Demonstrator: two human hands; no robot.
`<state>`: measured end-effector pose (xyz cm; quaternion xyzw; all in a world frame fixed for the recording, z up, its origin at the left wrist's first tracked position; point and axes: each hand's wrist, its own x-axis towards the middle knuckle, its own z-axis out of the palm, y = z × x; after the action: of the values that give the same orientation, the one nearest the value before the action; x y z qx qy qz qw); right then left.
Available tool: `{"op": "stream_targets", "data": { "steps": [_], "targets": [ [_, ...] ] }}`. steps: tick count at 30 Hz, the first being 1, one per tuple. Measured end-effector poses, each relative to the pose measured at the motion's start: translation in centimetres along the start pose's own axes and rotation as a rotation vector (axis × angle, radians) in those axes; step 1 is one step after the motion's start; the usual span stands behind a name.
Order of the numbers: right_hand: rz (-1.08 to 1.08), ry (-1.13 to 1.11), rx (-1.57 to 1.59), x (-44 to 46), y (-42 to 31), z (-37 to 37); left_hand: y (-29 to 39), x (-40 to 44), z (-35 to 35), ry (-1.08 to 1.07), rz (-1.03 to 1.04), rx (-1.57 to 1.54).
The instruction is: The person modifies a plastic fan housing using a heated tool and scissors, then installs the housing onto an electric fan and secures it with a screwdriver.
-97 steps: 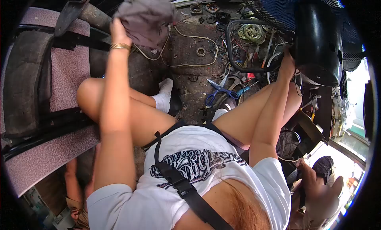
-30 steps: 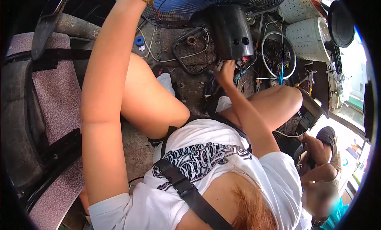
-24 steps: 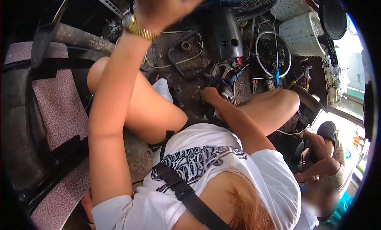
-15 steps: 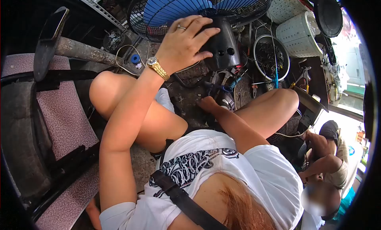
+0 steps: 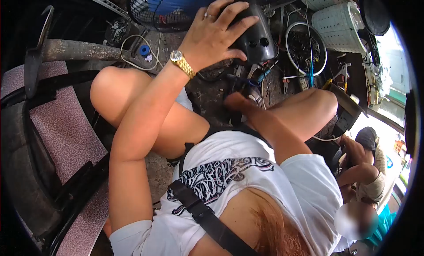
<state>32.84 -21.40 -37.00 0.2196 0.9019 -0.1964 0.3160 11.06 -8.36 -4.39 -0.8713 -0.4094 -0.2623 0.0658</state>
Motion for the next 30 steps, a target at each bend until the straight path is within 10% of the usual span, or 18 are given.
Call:
{"op": "stream_targets", "data": {
  "steps": [14,20,30],
  "targets": [
    [-0.239,0.251,-0.123,2.0,-0.5,1.8,0.9,-0.1,-0.5,-0.041,-0.064,0.142],
    [-0.113,0.286,0.422,-7.2,-1.2,-11.3,1.1,-0.4,-0.7,-0.054,-0.089,0.13],
    [0.308,1.003,1.734,-24.2,1.4,-23.7,1.4,0.1,-1.3,-0.074,-0.151,0.1]
  ]
}}
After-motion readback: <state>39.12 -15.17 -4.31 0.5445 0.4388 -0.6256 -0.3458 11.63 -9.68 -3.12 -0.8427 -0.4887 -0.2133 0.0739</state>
